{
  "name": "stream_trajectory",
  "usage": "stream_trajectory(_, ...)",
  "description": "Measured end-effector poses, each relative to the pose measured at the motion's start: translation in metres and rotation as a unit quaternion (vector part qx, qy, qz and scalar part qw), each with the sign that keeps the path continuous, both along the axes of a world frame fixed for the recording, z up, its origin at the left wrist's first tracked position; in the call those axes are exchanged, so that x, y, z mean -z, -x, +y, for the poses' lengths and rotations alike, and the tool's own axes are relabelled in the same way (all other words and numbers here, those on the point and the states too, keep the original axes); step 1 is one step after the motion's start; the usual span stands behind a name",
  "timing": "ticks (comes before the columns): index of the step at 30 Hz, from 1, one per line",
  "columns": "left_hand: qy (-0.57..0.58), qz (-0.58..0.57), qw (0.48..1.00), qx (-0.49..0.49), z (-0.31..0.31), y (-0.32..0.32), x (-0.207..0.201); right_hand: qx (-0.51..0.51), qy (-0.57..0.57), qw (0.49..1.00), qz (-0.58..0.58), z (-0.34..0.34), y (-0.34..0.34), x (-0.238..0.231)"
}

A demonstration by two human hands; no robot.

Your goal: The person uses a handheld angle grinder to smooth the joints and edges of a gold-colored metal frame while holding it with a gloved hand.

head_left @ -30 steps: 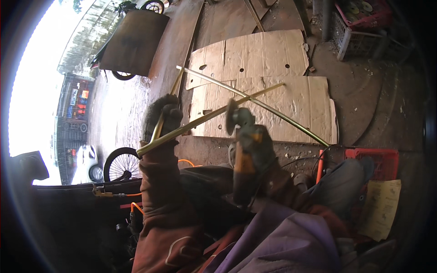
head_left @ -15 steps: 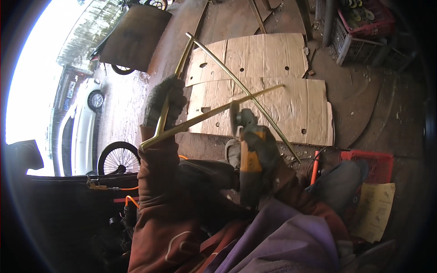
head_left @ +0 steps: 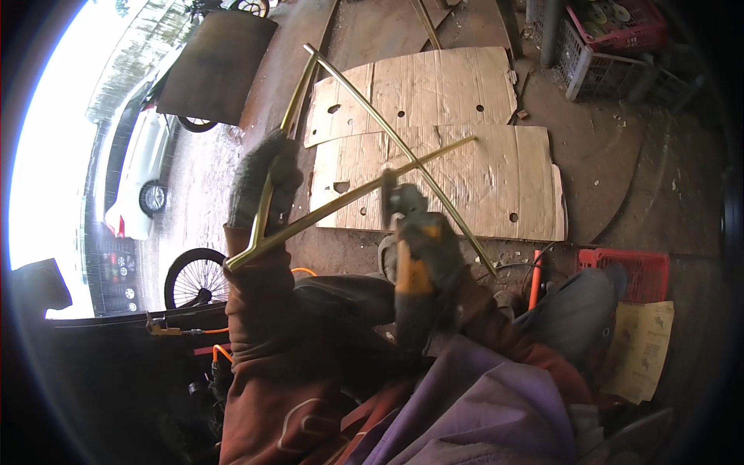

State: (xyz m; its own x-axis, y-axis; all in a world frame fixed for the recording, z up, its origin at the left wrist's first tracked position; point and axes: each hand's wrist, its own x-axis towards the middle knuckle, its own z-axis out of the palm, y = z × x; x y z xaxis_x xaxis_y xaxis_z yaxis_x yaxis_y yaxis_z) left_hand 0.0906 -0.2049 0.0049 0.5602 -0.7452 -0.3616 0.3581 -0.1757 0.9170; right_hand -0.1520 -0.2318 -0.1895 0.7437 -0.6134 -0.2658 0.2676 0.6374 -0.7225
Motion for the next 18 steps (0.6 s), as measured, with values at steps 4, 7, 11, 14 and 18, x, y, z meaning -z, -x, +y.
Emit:
stream_trajectory(4,0.013,0.034,0.998,0.047,0.014,-0.008,-0.015,0.041,0.052,0.989,-0.135,0.039,-0.007,-0.054)
stream_trajectory(7,0.018,0.037,0.999,0.009,0.016,-0.007,-0.016,0.046,0.221,0.969,-0.098,0.009,-0.014,-0.019)
stream_trajectory(11,-0.012,-0.075,0.996,-0.038,-0.020,0.022,0.026,0.048,-0.164,0.984,-0.044,-0.016,0.015,0.016)
stream_trajectory(14,0.008,-0.142,0.975,-0.172,0.001,0.037,-0.005,-0.007,-0.077,0.991,-0.112,0.005,-0.005,-0.031)
stream_trajectory(18,0.002,-0.053,0.994,-0.100,0.012,0.009,-0.002,0.002,-0.050,0.997,-0.064,0.020,-0.002,-0.052)
